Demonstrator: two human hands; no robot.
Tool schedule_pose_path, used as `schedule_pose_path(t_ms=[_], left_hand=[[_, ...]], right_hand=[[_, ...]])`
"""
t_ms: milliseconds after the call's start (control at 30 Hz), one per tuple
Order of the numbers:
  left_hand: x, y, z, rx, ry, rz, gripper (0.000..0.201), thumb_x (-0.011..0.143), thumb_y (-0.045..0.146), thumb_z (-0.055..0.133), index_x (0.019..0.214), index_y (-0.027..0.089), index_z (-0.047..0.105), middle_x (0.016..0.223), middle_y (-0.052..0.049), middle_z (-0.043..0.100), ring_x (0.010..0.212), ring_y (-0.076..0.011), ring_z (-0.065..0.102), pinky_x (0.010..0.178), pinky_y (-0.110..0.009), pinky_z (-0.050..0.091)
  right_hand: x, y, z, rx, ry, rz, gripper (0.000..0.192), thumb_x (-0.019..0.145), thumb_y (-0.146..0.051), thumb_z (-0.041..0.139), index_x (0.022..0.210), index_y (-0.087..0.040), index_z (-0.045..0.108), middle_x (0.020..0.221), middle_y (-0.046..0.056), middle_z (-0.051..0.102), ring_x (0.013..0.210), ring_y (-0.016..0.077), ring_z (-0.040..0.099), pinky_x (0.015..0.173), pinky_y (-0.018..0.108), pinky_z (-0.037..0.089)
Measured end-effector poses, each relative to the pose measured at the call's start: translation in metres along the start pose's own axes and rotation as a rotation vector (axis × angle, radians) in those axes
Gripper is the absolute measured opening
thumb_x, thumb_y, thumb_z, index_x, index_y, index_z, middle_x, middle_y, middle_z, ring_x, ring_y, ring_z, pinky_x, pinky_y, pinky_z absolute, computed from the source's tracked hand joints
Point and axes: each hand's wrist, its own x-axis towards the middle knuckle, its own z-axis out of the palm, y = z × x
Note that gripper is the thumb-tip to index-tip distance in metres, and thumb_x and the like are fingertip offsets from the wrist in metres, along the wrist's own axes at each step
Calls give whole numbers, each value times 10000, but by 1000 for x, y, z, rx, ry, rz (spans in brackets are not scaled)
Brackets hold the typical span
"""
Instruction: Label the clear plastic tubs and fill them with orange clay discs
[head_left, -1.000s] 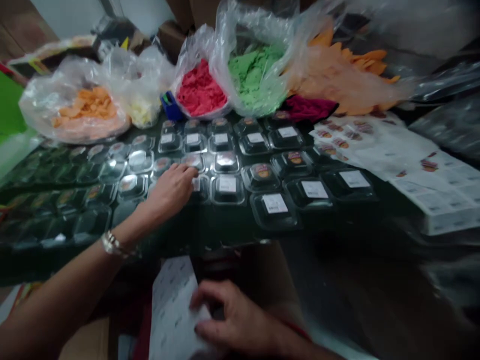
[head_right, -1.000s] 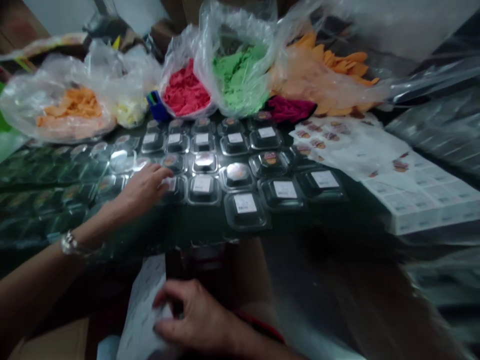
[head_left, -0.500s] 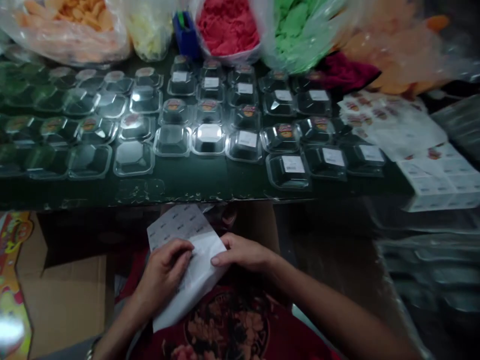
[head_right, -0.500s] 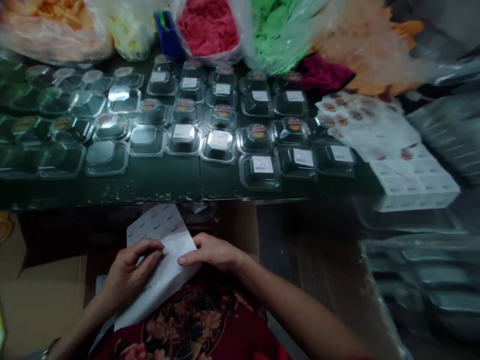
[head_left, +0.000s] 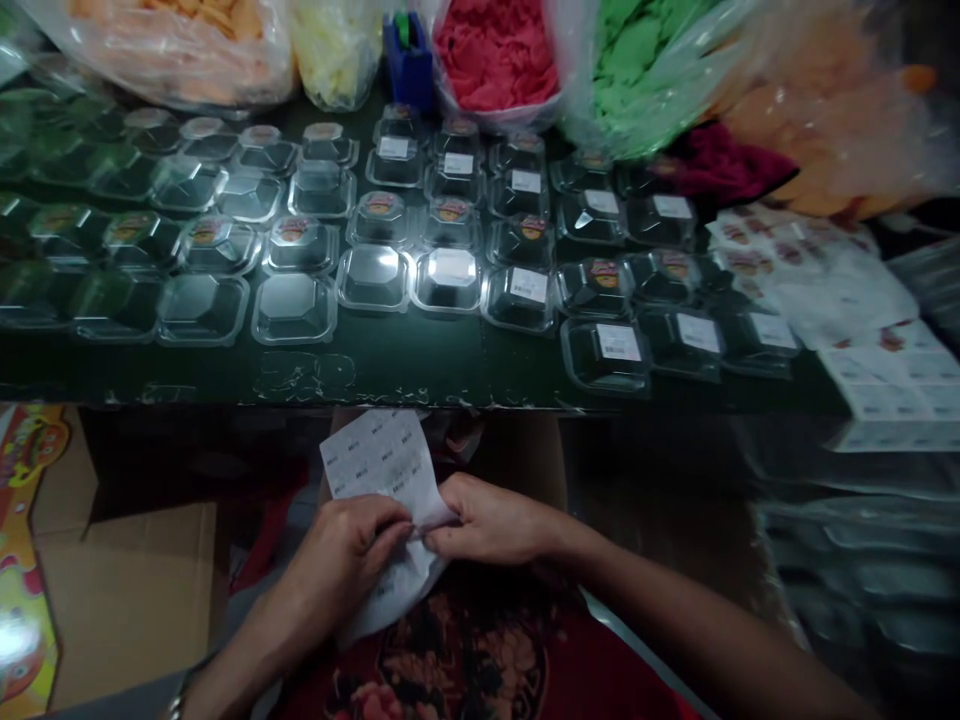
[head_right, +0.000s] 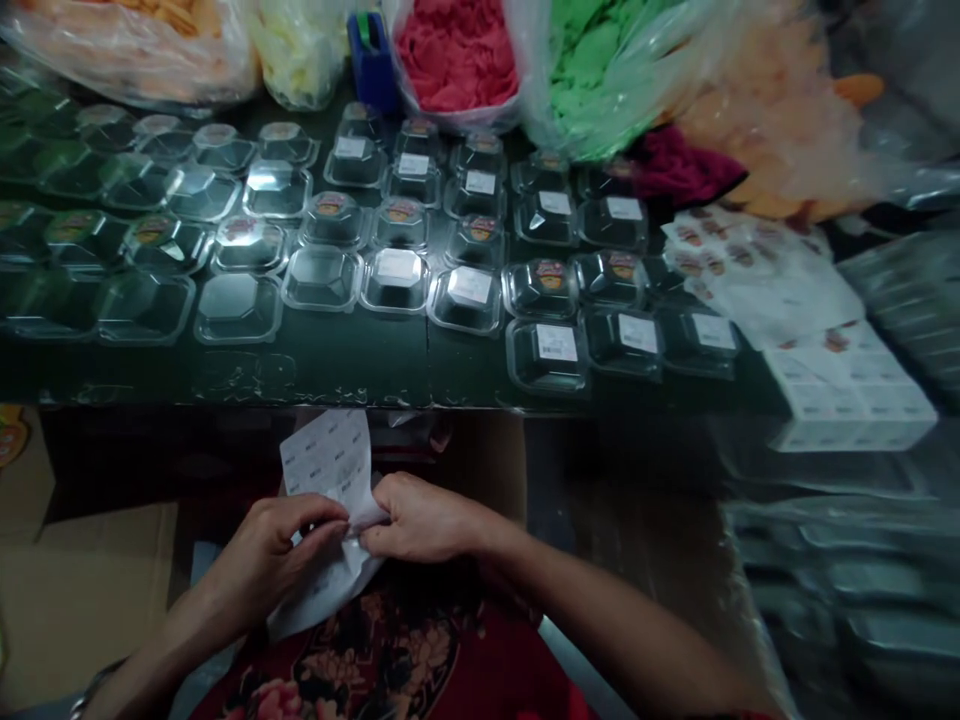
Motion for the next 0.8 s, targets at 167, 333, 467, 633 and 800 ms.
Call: schedule_pose_path(t_ms=[167, 333, 467, 633, 800], left_hand=[[4, 4, 1, 136, 26, -25, 155, 802, 162, 474, 723, 182, 606, 674, -8, 637, 617, -144, 574, 584, -244, 385], [14, -17, -1, -42, 162, -244, 124, 742, 200, 471, 650, 181, 551, 584, 28, 545, 563, -130, 504, 551, -236, 360], [9, -42, -11, -202, 359, -434, 127, 714, 256, 495, 622, 182, 544, 580, 28, 543, 579, -142, 512, 557, -237, 398], [-17, -29, -22, 108, 651, -389, 110, 815, 255, 488, 743, 208, 557, 653, 18, 581, 619, -155, 545, 597, -256, 411], [-15, 14, -3, 651, 565, 203, 175, 820, 97, 478, 697, 198, 548, 597, -4, 553, 583, -168, 506, 603, -313, 358]], right_hand=[[-3, 0, 1, 55, 1, -46, 162, 700, -173, 478, 550, -159, 419, 552, -62, 347, 510, 70, 312, 470, 191, 243], [-9, 8, 13, 113, 428, -21, 373, 751, -225, 580, 1113, -137, 587, 797, -5, 615, 679, 146, 527, 628, 227, 423], [-14, 14, 16, -278, 664, -213, 487, 897, -210, 455, 1380, -153, 428, 887, 71, 665, 748, 187, 582, 698, 286, 434], [-2, 2, 10, -462, 366, -261, 334, 835, -73, 412, 981, -146, 703, 853, 80, 632, 743, 181, 574, 659, 269, 404], [10, -19, 9, -90, 142, -316, 229, 868, -195, 440, 824, -132, 656, 841, 34, 573, 780, 158, 536, 693, 239, 402]])
